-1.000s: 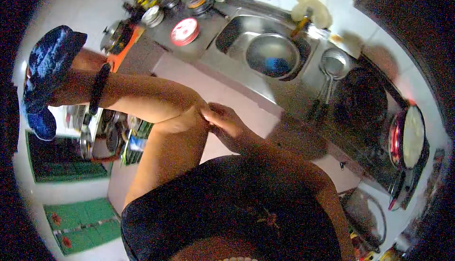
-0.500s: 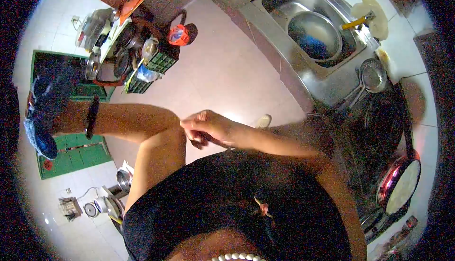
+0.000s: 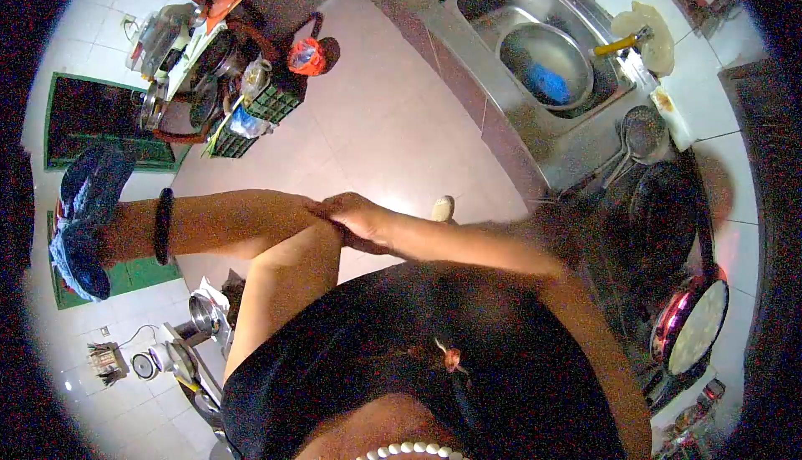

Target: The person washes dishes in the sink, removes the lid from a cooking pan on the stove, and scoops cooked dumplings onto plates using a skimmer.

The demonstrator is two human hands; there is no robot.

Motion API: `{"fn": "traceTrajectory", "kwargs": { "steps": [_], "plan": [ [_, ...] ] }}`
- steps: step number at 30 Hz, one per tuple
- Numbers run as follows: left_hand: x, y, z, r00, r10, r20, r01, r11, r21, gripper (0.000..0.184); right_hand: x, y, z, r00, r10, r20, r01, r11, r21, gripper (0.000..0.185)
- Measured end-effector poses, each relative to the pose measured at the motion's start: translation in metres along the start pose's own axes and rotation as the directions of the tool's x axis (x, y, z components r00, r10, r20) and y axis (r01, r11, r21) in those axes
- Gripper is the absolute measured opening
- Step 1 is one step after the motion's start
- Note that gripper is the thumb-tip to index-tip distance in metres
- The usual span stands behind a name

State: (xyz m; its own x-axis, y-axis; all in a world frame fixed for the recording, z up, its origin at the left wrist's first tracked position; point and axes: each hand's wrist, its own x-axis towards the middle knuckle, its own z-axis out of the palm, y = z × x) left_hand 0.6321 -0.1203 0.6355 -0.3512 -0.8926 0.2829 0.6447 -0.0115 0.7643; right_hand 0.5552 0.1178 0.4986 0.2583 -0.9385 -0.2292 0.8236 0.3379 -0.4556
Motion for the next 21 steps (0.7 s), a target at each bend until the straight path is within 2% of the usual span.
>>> {"fn": "traceTrajectory", "kwargs": {
  "steps": [2,5,6,9,10,11,12,13,14,15,17,18,20,21],
  "plan": [
    [0.006,-0.003,-0.001,1.000,-0.008,0.004,0.008,1.000,-0.007,0.038,-0.005,-0.011,0.007,0.994,0.049,-0.099,-0.053,0.998,-0.039,0.041],
    [0.019,-0.009,0.001,1.000,-0.024,0.011,0.025,0.999,-0.021,0.037,0.006,-0.021,-0.015,0.996,0.025,-0.082,-0.037,0.989,-0.146,0.040],
    [0.025,-0.012,0.003,0.999,-0.031,0.021,0.031,0.999,-0.027,0.037,0.004,-0.027,-0.020,0.999,0.007,-0.050,-0.013,0.994,-0.113,0.039],
    [0.046,-0.029,0.012,0.996,-0.066,0.054,0.069,0.996,-0.058,0.037,0.017,-0.033,-0.028,0.977,-0.188,-0.101,0.182,0.981,-0.065,0.041],
    [0.053,-0.036,0.018,0.994,-0.083,0.067,0.087,0.994,-0.069,0.037,0.018,-0.044,-0.027,0.981,-0.138,-0.139,0.126,0.988,-0.090,0.040],
    [0.061,-0.044,0.024,0.991,-0.099,0.088,0.106,0.991,-0.081,0.037,0.013,-0.055,-0.024,0.983,-0.171,-0.069,0.166,0.984,-0.067,0.040],
    [0.069,-0.052,0.032,0.988,-0.113,0.106,0.123,0.988,-0.094,0.037,0.017,-0.060,-0.035,0.935,-0.354,-0.041,0.296,0.835,-0.464,0.041],
    [0.079,-0.060,0.041,0.983,-0.131,0.129,0.146,0.983,-0.109,0.037,0.034,-0.058,-0.057,0.869,-0.493,0.045,0.340,0.528,-0.778,0.041],
    [0.086,-0.069,0.050,0.977,-0.147,0.152,0.166,0.979,-0.118,0.037,0.098,-0.025,-0.117,0.832,-0.524,0.185,0.474,0.495,-0.728,0.047],
    [0.094,-0.078,0.061,0.971,-0.164,0.176,0.187,0.974,-0.128,0.037,0.054,-0.044,-0.086,0.904,-0.425,0.056,0.411,0.824,-0.391,0.048],
    [0.106,-0.095,0.084,0.951,-0.196,0.238,0.235,0.961,-0.145,0.037,-0.006,-0.083,-0.028,0.921,-0.386,-0.050,0.318,0.820,-0.475,0.055],
    [0.111,-0.104,0.097,0.939,-0.215,0.270,0.263,0.952,-0.158,0.037,-0.019,-0.090,-0.024,0.915,-0.401,-0.048,0.316,0.784,-0.535,0.062],
    [0.117,-0.127,0.125,0.908,-0.251,0.336,0.322,0.931,-0.174,0.036,-0.016,-0.086,-0.043,0.937,-0.326,-0.122,0.284,0.918,-0.276,0.054],
    [0.119,-0.138,0.141,0.888,-0.269,0.372,0.353,0.919,-0.178,0.036,-0.021,-0.088,-0.051,0.922,-0.368,-0.116,0.329,0.906,-0.266,0.050]
  ]
}}
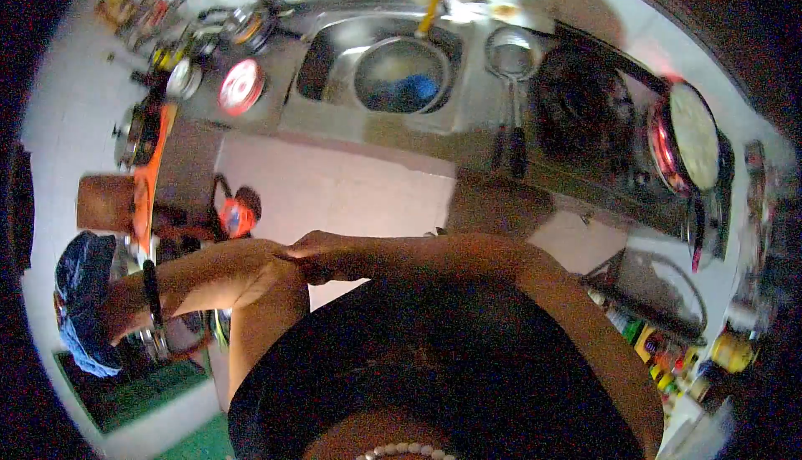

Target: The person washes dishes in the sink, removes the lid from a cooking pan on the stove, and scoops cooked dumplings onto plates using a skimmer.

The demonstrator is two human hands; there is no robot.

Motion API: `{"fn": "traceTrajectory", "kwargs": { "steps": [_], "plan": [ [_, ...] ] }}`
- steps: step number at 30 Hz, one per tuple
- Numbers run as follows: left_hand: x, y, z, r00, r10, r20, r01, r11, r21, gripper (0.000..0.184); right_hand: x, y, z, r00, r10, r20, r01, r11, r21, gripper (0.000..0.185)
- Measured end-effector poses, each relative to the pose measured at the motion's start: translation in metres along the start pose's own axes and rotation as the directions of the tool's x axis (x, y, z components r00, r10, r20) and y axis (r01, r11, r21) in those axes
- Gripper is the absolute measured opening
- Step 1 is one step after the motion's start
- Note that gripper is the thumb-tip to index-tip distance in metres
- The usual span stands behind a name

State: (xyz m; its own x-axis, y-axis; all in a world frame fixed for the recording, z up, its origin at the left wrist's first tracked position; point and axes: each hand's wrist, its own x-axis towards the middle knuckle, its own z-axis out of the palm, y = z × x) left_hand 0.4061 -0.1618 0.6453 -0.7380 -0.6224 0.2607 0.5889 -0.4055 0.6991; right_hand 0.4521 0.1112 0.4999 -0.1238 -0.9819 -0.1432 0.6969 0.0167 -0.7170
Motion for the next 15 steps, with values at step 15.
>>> {"fn": "traceTrajectory", "kwargs": {
  "steps": [15],
  "plan": [
    [-0.156,-0.237,0.075,0.353,-0.705,0.615,0.932,0.321,-0.167,0.039,-0.151,-0.011,-0.084,0.126,-0.958,-0.257,0.035,0.263,-0.964,0.048]
  ]
}}
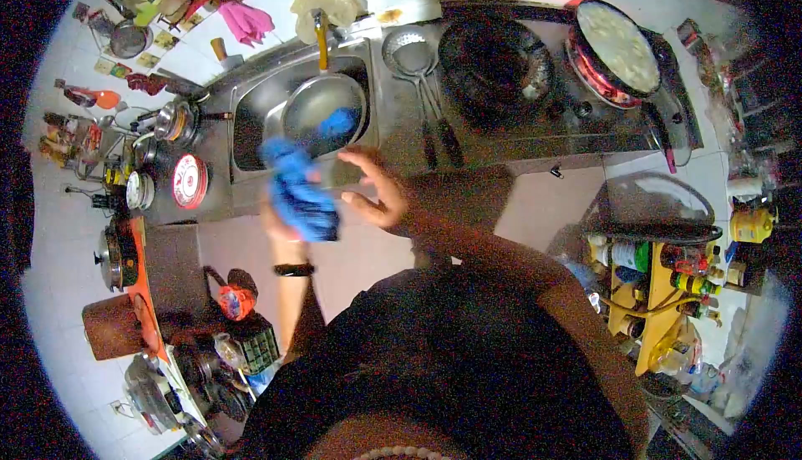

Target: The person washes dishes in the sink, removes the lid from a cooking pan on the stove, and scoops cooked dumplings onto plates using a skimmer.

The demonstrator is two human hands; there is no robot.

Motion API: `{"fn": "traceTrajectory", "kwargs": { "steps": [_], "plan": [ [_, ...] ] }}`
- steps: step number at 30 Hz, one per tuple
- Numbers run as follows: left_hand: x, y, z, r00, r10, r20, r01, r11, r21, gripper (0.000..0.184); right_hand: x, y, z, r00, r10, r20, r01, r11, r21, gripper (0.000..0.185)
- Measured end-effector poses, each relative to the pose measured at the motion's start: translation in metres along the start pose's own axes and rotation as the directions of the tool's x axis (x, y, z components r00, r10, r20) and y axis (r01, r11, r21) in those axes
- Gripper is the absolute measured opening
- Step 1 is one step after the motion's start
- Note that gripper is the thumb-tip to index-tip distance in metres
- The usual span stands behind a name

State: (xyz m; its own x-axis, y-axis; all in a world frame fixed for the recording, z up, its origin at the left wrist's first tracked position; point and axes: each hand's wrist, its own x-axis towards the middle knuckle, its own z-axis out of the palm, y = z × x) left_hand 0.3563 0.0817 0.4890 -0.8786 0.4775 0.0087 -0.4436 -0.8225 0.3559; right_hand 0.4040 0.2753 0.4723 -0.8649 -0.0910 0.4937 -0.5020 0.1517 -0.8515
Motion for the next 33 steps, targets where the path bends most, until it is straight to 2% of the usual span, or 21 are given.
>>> {"fn": "traceTrajectory", "kwargs": {
  "steps": [1,2,3,4,5,7,9,10,12,13,14,15,16,18,20,22,25,27,29,32,33],
  "plan": [
    [-0.003,-0.022,-0.054,0.988,-0.075,-0.138,0.064,0.995,-0.081,0.050,0.003,-0.014,-0.007,1.000,0.003,-0.016,-0.004,0.997,-0.072,0.051],
    [-0.002,-0.046,-0.016,0.899,-0.108,-0.425,0.185,0.972,0.143,0.058,0.001,-0.019,-0.008,0.992,0.119,0.053,-0.119,0.993,0.007,0.056],
    [0.001,-0.061,-0.017,0.881,-0.169,-0.442,0.261,0.953,0.155,0.061,0.000,-0.019,-0.008,0.984,0.127,0.125,-0.100,0.974,-0.202,0.053],
    [0.002,-0.068,-0.011,0.855,-0.285,-0.434,0.352,0.933,0.080,0.061,-0.008,-0.002,-0.002,0.987,0.104,0.125,-0.056,0.939,-0.340,0.052],
    [0.007,-0.087,-0.027,0.874,-0.185,-0.449,0.217,0.976,0.020,0.060,-0.019,0.020,0.007,0.989,0.077,0.130,-0.006,0.880,-0.474,0.052],
    [0.007,-0.094,-0.011,0.859,-0.333,-0.390,0.376,0.926,0.038,0.056,-0.032,0.038,0.012,0.953,0.297,0.053,-0.278,0.933,-0.230,0.049],
    [0.003,-0.104,-0.011,0.825,-0.443,-0.351,0.481,0.877,0.024,0.054,-0.053,0.084,0.015,0.876,0.478,0.073,-0.477,0.879,-0.031,0.047],
    [-0.005,-0.107,-0.012,0.825,-0.452,-0.339,0.525,0.835,0.164,0.053,-0.070,0.131,0.013,0.833,0.544,0.106,-0.549,0.835,0.030,0.048],
    [-0.022,-0.113,-0.014,0.824,-0.472,-0.314,0.566,0.698,0.438,0.054,-0.084,0.150,-0.001,0.725,0.646,0.238,-0.681,0.623,0.384,0.044],
    [-0.023,-0.103,-0.008,0.849,-0.449,-0.279,0.525,0.657,0.541,0.055,-0.078,0.136,-0.014,0.675,0.650,0.349,-0.685,0.376,0.624,0.040],
    [-0.025,-0.093,-0.002,0.872,-0.424,-0.243,0.474,0.609,0.636,0.057,-0.075,0.133,-0.014,0.658,0.636,0.403,-0.653,0.216,0.726,0.038],
    [-0.023,-0.078,0.007,0.908,-0.363,-0.210,0.411,0.672,0.617,0.059,-0.072,0.130,-0.013,0.639,0.620,0.456,-0.607,0.043,0.794,0.036],
    [-0.021,-0.069,0.018,0.938,-0.297,-0.180,0.344,0.729,0.592,0.061,-0.075,0.132,-0.006,0.633,0.627,0.454,-0.589,0.009,0.808,0.035],
    [-0.001,-0.065,0.020,0.937,-0.153,-0.314,0.225,0.951,0.210,0.058,-0.080,0.135,0.010,0.619,0.639,0.456,-0.555,-0.054,0.830,0.034],
    [-0.001,-0.074,-0.015,0.982,-0.029,-0.185,0.036,0.999,0.037,0.056,-0.077,0.138,0.029,0.615,0.640,0.460,-0.520,-0.109,0.847,0.034],
    [0.003,-0.088,-0.035,0.994,0.014,-0.113,-0.013,1.000,0.014,0.054,-0.069,0.127,0.043,0.564,0.705,0.430,-0.519,-0.101,0.848,0.034],
    [0.005,-0.102,-0.036,0.984,0.070,-0.164,-0.020,0.956,0.292,0.051,-0.046,0.081,0.045,0.383,0.873,0.303,-0.605,-0.011,0.796,0.038],
    [0.005,-0.099,-0.031,0.988,0.114,-0.106,-0.039,0.840,0.541,0.050,-0.066,0.120,0.055,0.563,0.779,0.276,-0.600,0.155,0.785,0.041],
    [0.004,-0.089,-0.029,0.987,0.158,0.005,-0.105,0.630,0.769,0.050,-0.082,0.162,0.063,0.752,0.606,0.258,-0.553,0.366,0.749,0.042],
    [-0.005,-0.061,-0.032,0.957,0.180,0.227,-0.266,0.236,0.935,0.049,-0.047,0.178,0.039,0.780,0.595,0.193,-0.614,0.668,0.419,0.044],
    [-0.012,-0.054,-0.035,0.952,0.184,0.242,-0.275,0.182,0.944,0.050,-0.031,0.172,0.032,0.793,0.585,0.172,-0.608,0.741,0.285,0.045]
  ]
}}
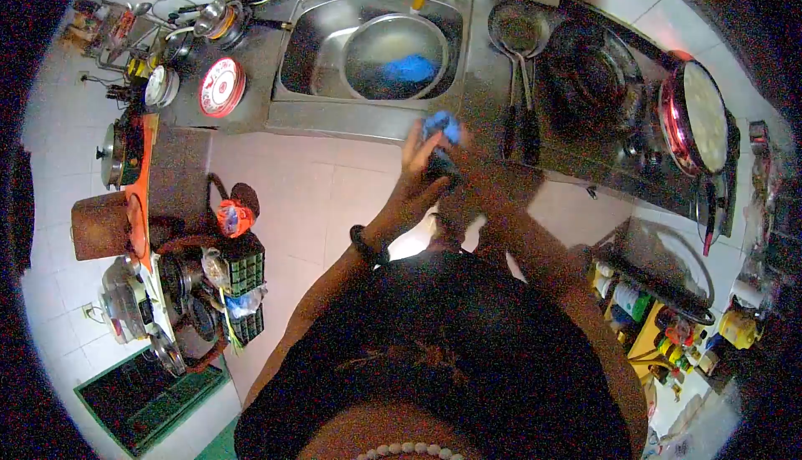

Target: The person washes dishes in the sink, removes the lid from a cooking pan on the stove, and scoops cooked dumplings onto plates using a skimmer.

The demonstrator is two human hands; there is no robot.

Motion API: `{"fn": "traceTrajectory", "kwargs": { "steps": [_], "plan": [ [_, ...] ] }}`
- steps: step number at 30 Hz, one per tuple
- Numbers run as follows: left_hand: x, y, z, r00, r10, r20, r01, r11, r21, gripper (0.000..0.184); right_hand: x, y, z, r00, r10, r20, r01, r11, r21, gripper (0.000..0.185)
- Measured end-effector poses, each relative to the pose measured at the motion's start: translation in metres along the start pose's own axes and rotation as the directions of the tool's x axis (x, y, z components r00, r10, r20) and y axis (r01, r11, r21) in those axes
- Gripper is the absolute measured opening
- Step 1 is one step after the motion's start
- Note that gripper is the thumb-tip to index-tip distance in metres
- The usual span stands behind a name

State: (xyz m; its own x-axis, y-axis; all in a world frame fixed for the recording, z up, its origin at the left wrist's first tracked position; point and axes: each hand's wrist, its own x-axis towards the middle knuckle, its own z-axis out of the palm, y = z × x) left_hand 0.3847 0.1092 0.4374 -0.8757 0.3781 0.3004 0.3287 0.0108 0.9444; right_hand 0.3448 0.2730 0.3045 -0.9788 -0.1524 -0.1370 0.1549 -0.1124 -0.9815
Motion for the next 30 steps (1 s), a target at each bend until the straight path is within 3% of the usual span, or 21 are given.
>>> {"fn": "traceTrajectory", "kwargs": {
  "steps": [1,2,3,4,5,6,9,11,12,14,16,19,21,22,24,27,28,29,30],
  "plan": [
    [-0.011,0.000,-0.007,1.000,0.002,-0.001,-0.002,0.999,0.055,0.050,0.003,-0.067,0.012,1.000,-0.022,-0.017,0.016,0.954,-0.300,0.055],
    [-0.021,-0.007,-0.016,1.000,-0.015,-0.013,0.016,0.997,0.077,0.049,0.010,-0.075,0.009,0.995,-0.082,-0.063,0.057,0.942,-0.330,0.058],
    [-0.036,-0.020,-0.022,0.979,-0.190,-0.069,0.191,0.982,0.003,0.048,0.021,-0.075,0.001,0.984,-0.137,-0.111,0.088,0.929,-0.360,0.062],
    [-0.052,-0.033,-0.024,0.921,-0.375,-0.108,0.365,0.926,-0.100,0.048,0.031,-0.064,-0.015,0.977,-0.173,-0.126,0.067,0.806,-0.589,0.064],
    [-0.069,-0.048,-0.025,0.851,-0.508,-0.135,0.486,0.858,-0.165,0.047,0.032,-0.058,-0.030,0.968,-0.238,-0.074,0.073,0.555,-0.828,0.066],
    [-0.095,-0.074,-0.031,0.906,-0.394,-0.153,0.402,0.915,0.029,0.043,0.037,-0.056,-0.042,0.958,-0.288,0.007,0.076,0.231,-0.970,0.067],
    [-0.115,-0.054,-0.052,0.776,-0.610,-0.158,0.617,0.787,-0.008,0.039,0.034,-0.055,-0.029,0.880,-0.466,-0.092,0.160,0.473,-0.866,0.063],
    [-0.122,-0.061,-0.080,0.804,-0.554,-0.214,0.565,0.825,-0.014,0.040,0.020,-0.038,-0.014,0.867,-0.495,-0.049,0.086,0.246,-0.965,0.058],
    [-0.130,-0.077,-0.098,0.869,-0.420,-0.263,0.436,0.900,0.005,0.040,0.012,-0.025,-0.008,0.862,-0.506,-0.019,0.052,0.126,-0.991,0.056],
    [-0.091,-0.025,-0.125,0.790,-0.476,-0.388,0.526,0.850,0.029,0.039,0.002,-0.017,0.000,0.906,-0.419,-0.051,0.014,0.149,-0.989,0.049],
    [-0.075,-0.013,-0.145,0.784,-0.389,-0.483,0.373,0.918,-0.135,0.039,-0.004,-0.040,0.011,0.954,-0.294,-0.063,-0.016,0.159,-0.987,0.050],
    [-0.066,-0.016,-0.159,0.746,-0.443,-0.497,0.410,0.894,-0.181,0.038,0.016,-0.016,-0.002,0.844,-0.494,-0.208,-0.090,0.253,-0.963,0.052],
    [-0.063,-0.026,-0.154,0.728,-0.476,-0.494,0.398,0.880,-0.261,0.036,0.029,0.004,-0.012,0.875,-0.386,-0.294,-0.227,0.209,-0.951,0.051],
    [-0.066,-0.038,-0.150,0.717,-0.539,-0.441,0.471,0.842,-0.264,0.035,0.039,0.012,-0.018,0.878,-0.344,-0.333,-0.287,0.180,-0.941,0.050],
    [-0.076,-0.064,-0.129,0.793,-0.520,-0.318,0.439,0.849,-0.293,0.032,0.051,0.026,-0.030,0.952,-0.231,-0.201,-0.216,-0.041,-0.975,0.052],
    [-0.075,-0.071,-0.089,0.796,-0.557,-0.236,0.476,0.818,-0.324,0.031,0.063,-0.007,-0.027,0.936,-0.060,-0.346,-0.314,0.301,-0.901,0.047],
    [-0.088,-0.100,-0.078,0.862,-0.452,-0.229,0.386,0.879,-0.281,0.031,0.062,-0.016,-0.026,0.927,0.019,-0.373,-0.349,0.402,-0.847,0.045],
    [-0.069,-0.038,-0.083,0.819,-0.563,-0.112,0.547,0.824,-0.146,0.031,0.065,-0.010,-0.031,0.909,0.083,-0.409,-0.371,0.612,-0.699,0.045],
    [-0.074,-0.047,-0.082,0.801,-0.592,-0.090,0.579,0.804,-0.132,0.032,0.067,-0.004,-0.036,0.885,0.146,-0.443,-0.379,0.778,-0.501,0.044]
  ]
}}
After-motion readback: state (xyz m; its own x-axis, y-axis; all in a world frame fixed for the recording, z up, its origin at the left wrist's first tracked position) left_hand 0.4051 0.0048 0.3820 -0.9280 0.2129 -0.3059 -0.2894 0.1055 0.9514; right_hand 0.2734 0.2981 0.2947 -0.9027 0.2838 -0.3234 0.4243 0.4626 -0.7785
